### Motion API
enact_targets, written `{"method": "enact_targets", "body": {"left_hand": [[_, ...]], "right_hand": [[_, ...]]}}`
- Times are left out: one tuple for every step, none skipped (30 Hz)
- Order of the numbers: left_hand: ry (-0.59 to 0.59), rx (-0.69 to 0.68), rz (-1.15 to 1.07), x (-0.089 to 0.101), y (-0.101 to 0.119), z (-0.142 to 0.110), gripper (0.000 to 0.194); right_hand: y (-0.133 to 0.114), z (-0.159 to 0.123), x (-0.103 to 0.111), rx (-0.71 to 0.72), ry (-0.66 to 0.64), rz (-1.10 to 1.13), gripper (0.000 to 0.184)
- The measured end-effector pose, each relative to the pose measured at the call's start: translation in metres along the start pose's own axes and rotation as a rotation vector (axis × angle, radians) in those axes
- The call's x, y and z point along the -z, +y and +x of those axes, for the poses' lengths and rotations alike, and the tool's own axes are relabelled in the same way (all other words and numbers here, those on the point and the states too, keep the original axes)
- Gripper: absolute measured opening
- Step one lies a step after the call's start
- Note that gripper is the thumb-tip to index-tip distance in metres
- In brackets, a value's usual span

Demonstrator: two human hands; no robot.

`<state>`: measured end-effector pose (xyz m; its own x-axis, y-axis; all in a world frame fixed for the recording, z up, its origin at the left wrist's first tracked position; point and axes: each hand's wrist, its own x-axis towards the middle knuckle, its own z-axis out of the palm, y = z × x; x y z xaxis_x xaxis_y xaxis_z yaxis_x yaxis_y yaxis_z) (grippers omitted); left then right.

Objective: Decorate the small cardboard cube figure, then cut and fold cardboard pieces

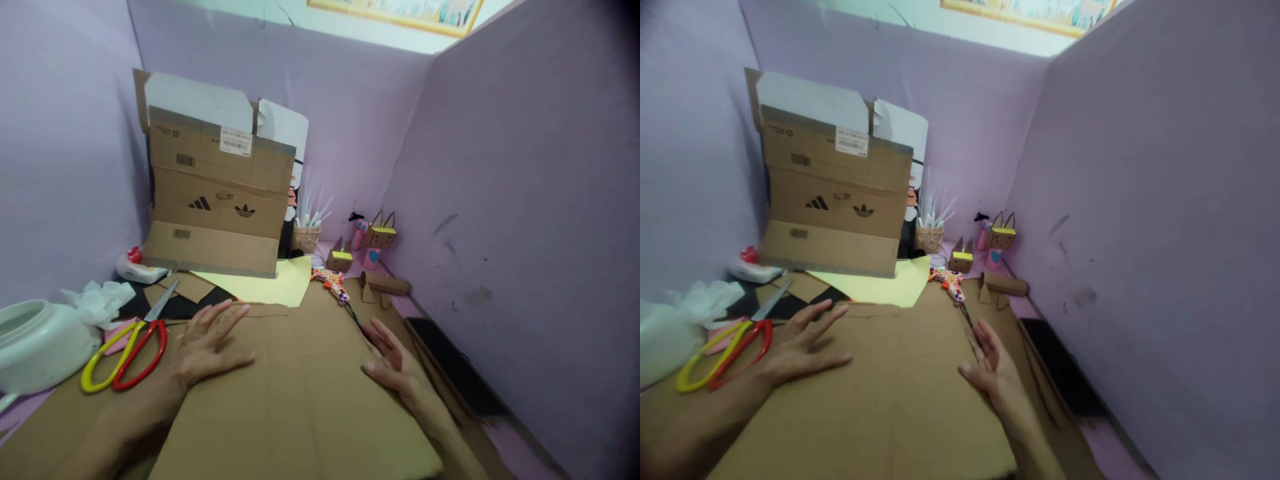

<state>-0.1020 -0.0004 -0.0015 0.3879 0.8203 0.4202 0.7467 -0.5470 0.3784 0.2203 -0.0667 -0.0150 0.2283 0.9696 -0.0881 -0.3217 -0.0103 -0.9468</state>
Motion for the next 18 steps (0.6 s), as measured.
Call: {"method": "enact_targets", "body": {"left_hand": [[-0.049,-0.027,0.059,-0.001,-0.006,0.0,0.043],[-0.1,-0.057,0.111,0.0,-0.013,0.001,0.051],[-0.142,-0.07,0.164,0.001,-0.019,0.001,0.057],[-0.154,-0.064,0.207,0.004,-0.024,0.001,0.061],[-0.137,-0.044,0.236,0.006,-0.028,0.0,0.061],[-0.105,-0.028,0.246,0.008,-0.029,0.0,0.058],[-0.07,-0.027,0.236,0.009,-0.029,0.0,0.054],[-0.041,-0.046,0.209,0.009,-0.027,0.0,0.05],[-0.017,-0.072,0.175,0.008,-0.023,-0.001,0.048],[-0.002,-0.098,0.143,0.005,-0.019,-0.002,0.046],[0.0,-0.12,0.116,0.001,-0.014,-0.003,0.044],[-0.006,-0.142,0.095,-0.004,-0.009,-0.005,0.042],[-0.017,-0.159,0.078,-0.009,-0.005,-0.006,0.04],[-0.034,-0.171,0.065,-0.013,-0.002,-0.008,0.039],[-0.058,-0.175,0.056,-0.017,0.0,-0.009,0.038],[-0.084,-0.171,0.052,-0.02,0.002,-0.009,0.037],[-0.119,-0.162,0.052,-0.022,0.003,-0.009,0.037],[-0.159,-0.152,0.058,-0.023,0.003,-0.009,0.037]], "right_hand": [[0.003,-0.003,-0.001,0.009,0.006,-0.019,0.078],[0.006,-0.005,-0.001,0.013,0.005,-0.04,0.076],[0.01,-0.006,-0.001,0.009,-0.002,-0.065,0.073],[0.013,-0.006,-0.001,0.001,-0.008,-0.091,0.069],[0.017,-0.006,-0.001,-0.013,-0.013,-0.116,0.067],[0.019,-0.006,0.0,-0.026,-0.015,-0.136,0.066],[0.022,-0.006,0.001,-0.032,-0.015,-0.15,0.065],[0.023,-0.005,0.002,-0.028,-0.012,-0.16,0.065],[0.024,-0.005,0.002,-0.022,-0.01,-0.173,0.064],[0.024,-0.005,0.003,-0.017,-0.011,-0.185,0.064],[0.024,-0.005,0.003,-0.014,-0.009,-0.198,0.065],[0.024,-0.006,0.003,-0.014,-0.008,-0.208,0.065],[0.023,-0.006,0.003,-0.018,-0.004,-0.218,0.066],[0.023,-0.007,0.002,-0.025,-0.004,-0.224,0.067],[0.023,-0.007,0.002,-0.028,-0.004,-0.228,0.068],[0.023,-0.007,0.002,-0.029,-0.005,-0.23,0.069],[0.023,-0.007,0.002,-0.029,-0.008,-0.233,0.069],[0.023,-0.007,0.002,-0.03,-0.01,-0.236,0.069]]}}
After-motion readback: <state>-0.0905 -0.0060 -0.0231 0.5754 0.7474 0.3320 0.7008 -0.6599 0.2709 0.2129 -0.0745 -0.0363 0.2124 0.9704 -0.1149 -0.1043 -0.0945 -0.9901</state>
